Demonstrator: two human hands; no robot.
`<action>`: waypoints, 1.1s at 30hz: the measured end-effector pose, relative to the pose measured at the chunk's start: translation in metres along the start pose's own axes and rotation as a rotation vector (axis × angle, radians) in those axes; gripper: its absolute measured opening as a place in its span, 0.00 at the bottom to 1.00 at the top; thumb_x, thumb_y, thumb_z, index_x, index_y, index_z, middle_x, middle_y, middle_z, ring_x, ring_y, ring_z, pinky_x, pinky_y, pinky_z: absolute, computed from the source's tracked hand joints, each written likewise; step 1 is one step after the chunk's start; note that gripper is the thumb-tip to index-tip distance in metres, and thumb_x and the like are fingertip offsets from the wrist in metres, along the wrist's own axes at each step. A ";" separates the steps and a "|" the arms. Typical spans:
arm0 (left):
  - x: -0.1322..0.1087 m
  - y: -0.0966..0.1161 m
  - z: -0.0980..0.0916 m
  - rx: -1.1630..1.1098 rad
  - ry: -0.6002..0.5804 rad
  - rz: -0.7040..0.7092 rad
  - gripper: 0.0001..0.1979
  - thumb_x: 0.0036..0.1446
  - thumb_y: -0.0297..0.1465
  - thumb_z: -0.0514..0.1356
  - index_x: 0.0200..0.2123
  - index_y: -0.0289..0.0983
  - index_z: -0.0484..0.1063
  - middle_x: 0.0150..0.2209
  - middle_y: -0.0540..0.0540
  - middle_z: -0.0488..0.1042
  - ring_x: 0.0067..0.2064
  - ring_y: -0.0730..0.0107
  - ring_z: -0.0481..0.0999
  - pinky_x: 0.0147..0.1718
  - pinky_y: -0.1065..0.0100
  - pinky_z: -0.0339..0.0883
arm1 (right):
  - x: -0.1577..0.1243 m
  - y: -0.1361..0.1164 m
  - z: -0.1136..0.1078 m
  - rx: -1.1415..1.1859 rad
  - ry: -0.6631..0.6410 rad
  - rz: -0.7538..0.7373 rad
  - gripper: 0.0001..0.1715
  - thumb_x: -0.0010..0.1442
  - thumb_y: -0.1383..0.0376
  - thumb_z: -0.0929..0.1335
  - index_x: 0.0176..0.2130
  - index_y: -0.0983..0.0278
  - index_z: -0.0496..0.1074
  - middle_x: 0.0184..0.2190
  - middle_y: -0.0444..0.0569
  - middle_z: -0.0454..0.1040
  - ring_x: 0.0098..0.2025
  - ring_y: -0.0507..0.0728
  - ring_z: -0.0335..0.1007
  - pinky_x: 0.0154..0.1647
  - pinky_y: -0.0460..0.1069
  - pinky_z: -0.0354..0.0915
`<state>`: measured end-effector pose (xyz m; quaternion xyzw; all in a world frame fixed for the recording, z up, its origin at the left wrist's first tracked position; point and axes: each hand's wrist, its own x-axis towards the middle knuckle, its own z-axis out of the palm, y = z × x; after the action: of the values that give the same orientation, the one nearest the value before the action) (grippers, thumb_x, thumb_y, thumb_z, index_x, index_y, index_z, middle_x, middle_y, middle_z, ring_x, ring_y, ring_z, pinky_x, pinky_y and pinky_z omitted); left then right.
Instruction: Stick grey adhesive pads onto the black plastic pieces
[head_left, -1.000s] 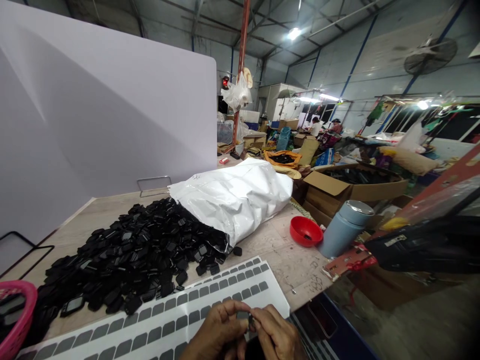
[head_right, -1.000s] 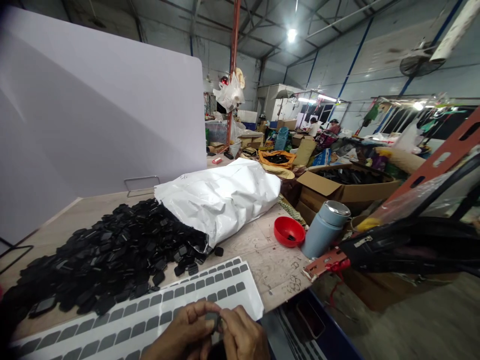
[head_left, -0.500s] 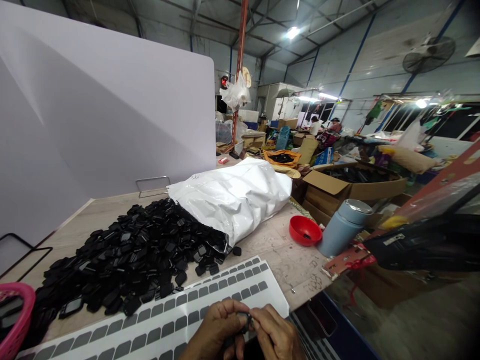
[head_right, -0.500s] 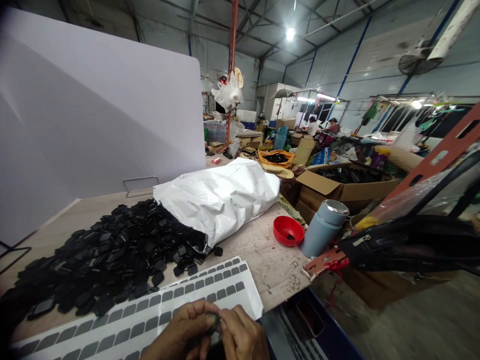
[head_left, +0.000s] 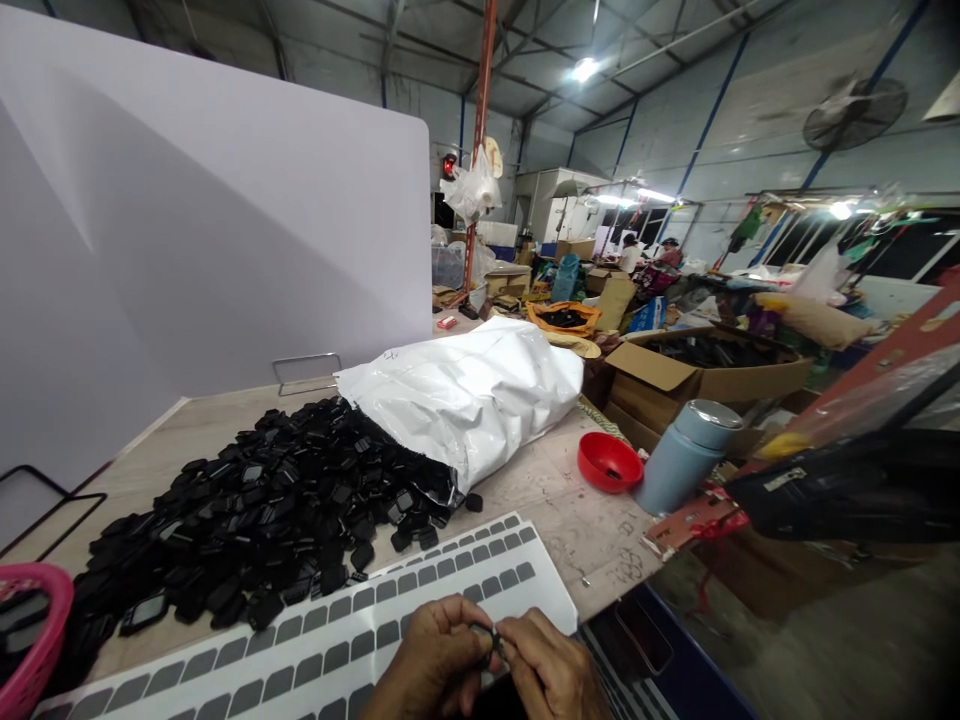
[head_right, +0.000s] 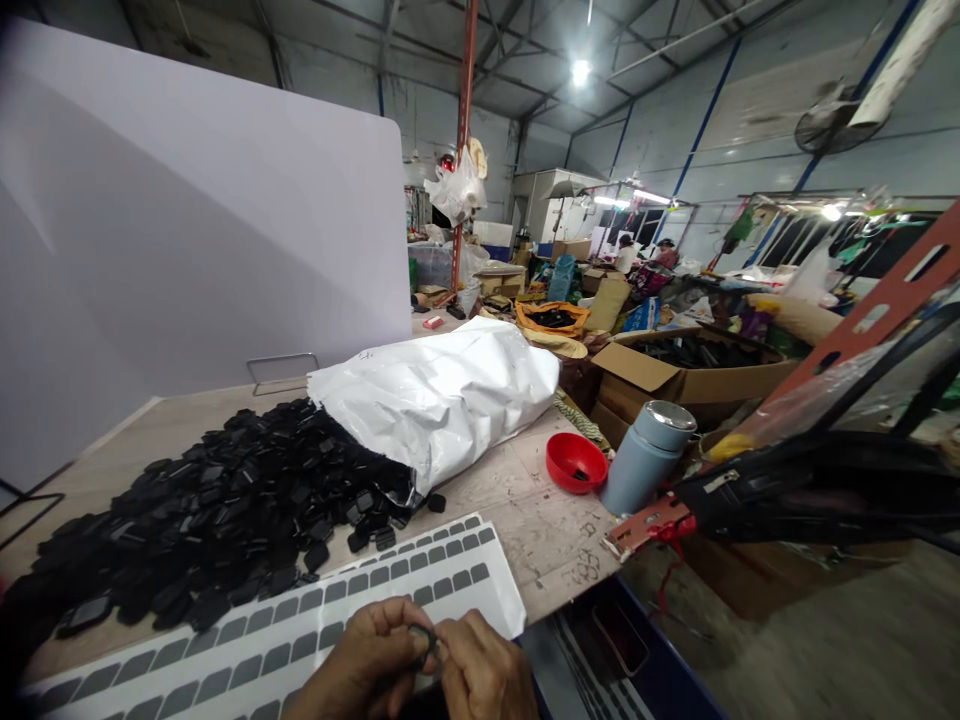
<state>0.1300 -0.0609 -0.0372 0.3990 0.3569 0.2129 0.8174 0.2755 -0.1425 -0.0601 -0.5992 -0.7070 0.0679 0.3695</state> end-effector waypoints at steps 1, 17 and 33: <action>0.001 -0.003 -0.001 0.004 0.000 0.007 0.11 0.38 0.33 0.64 0.27 0.33 0.70 0.21 0.47 0.75 0.11 0.83 0.61 0.11 0.77 0.40 | 0.000 0.000 -0.001 -0.015 -0.018 -0.004 0.15 0.66 0.67 0.56 0.35 0.61 0.68 0.27 0.45 0.70 0.28 0.53 0.70 0.29 0.44 0.62; 0.034 0.014 0.003 0.315 0.008 0.135 0.11 0.46 0.36 0.61 0.31 0.37 0.65 0.18 0.57 0.66 0.12 0.84 0.53 0.11 0.76 0.42 | 0.035 0.043 -0.052 -0.497 -0.140 0.299 0.13 0.64 0.70 0.57 0.35 0.61 0.68 0.31 0.46 0.75 0.32 0.56 0.74 0.30 0.48 0.59; 0.067 0.028 0.011 0.746 -0.075 0.090 0.23 0.48 0.28 0.55 0.50 0.33 0.70 0.22 0.55 0.66 0.15 0.76 0.62 0.13 0.74 0.52 | 0.051 0.054 -0.049 -0.404 -0.255 0.192 0.11 0.61 0.73 0.60 0.31 0.61 0.67 0.29 0.42 0.72 0.31 0.51 0.69 0.31 0.46 0.54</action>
<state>0.1799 -0.0075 -0.0377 0.6920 0.3618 0.0890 0.6184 0.3474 -0.0984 -0.0315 -0.7119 -0.6870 0.0349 0.1419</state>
